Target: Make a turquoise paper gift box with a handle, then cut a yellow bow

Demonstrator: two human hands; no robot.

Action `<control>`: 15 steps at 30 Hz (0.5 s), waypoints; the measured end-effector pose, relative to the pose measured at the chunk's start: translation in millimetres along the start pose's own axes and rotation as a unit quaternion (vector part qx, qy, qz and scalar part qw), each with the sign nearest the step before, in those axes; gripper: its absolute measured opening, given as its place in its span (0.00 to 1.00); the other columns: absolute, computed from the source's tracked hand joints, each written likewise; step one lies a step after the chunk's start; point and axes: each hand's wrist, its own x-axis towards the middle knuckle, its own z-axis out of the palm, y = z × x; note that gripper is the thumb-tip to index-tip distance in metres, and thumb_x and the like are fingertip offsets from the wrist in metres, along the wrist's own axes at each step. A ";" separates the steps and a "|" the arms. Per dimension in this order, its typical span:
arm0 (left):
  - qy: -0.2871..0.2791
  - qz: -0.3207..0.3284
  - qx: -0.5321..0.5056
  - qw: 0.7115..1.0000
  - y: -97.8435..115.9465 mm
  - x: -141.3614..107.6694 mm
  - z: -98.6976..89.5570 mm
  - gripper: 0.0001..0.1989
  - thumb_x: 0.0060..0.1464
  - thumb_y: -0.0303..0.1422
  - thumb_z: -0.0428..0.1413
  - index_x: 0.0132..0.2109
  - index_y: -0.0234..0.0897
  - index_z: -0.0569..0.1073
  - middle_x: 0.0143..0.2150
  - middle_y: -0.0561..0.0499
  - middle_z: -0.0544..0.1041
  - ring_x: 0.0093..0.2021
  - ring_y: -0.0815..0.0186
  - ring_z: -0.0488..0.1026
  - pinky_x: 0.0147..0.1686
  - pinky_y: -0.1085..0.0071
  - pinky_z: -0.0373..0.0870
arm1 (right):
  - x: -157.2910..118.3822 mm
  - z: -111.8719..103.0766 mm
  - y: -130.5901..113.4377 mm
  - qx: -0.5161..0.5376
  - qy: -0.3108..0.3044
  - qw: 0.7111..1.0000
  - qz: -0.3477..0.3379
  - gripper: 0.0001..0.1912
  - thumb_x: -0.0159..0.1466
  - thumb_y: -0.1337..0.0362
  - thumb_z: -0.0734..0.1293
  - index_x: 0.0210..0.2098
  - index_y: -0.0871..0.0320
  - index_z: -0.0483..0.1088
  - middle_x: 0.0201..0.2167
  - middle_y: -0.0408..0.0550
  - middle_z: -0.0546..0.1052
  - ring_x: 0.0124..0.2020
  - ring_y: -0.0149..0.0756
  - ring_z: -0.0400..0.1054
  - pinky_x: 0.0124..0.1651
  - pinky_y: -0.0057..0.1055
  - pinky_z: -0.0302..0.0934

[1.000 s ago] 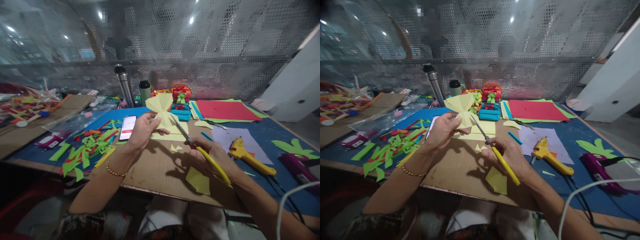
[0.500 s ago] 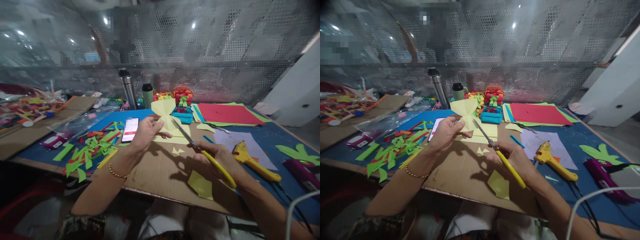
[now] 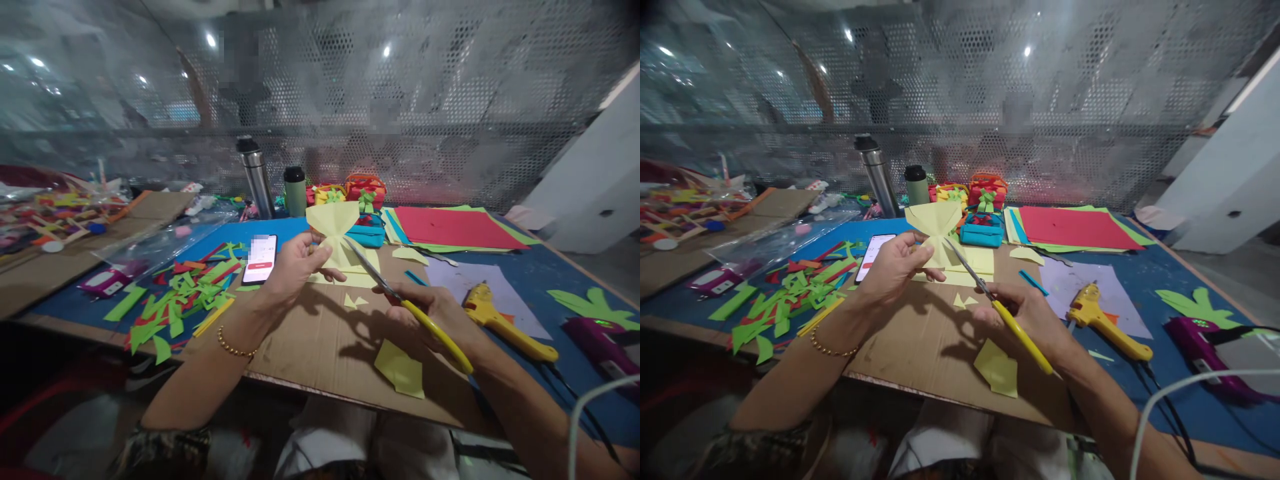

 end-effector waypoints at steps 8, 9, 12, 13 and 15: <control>0.000 0.002 0.006 1.000 -0.6 -0.1 -0.8 0.18 0.55 0.39 0.65 0.47 0.34 0.71 0.32 0.54 0.76 0.22 0.67 0.79 0.27 0.70 0.74 | 1.2 -4.1 6.9 -0.013 -0.001 1.000 0.010 0.31 0.56 0.36 0.73 0.39 0.57 0.86 0.23 0.44 0.70 0.23 0.30 0.57 0.24 0.28 0.53; 0.002 0.000 0.008 1.000 -0.7 -0.2 -0.9 0.17 0.55 0.39 0.65 0.46 0.34 0.71 0.30 0.55 0.75 0.22 0.67 0.79 0.27 0.71 0.74 | 1.0 -4.6 6.2 -0.014 -0.003 1.000 0.010 0.31 0.57 0.36 0.72 0.40 0.57 0.86 0.23 0.44 0.70 0.23 0.30 0.57 0.23 0.28 0.53; 0.008 -0.003 0.008 1.000 -1.0 -0.4 -1.1 0.17 0.54 0.38 0.66 0.44 0.36 0.69 0.25 0.60 0.70 0.21 0.66 0.79 0.26 0.72 0.72 | -0.5 -5.1 1.1 -0.005 -0.016 1.000 0.009 0.30 0.60 0.37 0.70 0.43 0.56 0.86 0.23 0.44 0.71 0.20 0.28 0.55 0.21 0.27 0.51; 0.009 -0.002 0.006 1.000 -1.0 -0.4 -1.0 0.18 0.54 0.38 0.66 0.44 0.36 0.68 0.25 0.61 0.69 0.21 0.66 0.79 0.26 0.72 0.72 | -1.1 -5.1 -1.3 0.004 -0.023 1.000 0.009 0.30 0.61 0.37 0.70 0.44 0.56 0.85 0.23 0.44 0.71 0.20 0.28 0.55 0.20 0.27 0.50; 0.008 -0.001 0.003 1.000 -0.8 -0.5 -0.6 0.18 0.53 0.38 0.66 0.44 0.36 0.68 0.25 0.61 0.69 0.21 0.66 0.79 0.25 0.72 0.72 | -2.1 -4.9 -6.4 0.024 -0.036 0.999 0.008 0.30 0.62 0.38 0.69 0.45 0.57 0.85 0.24 0.45 0.73 0.20 0.28 0.57 0.20 0.27 0.51</control>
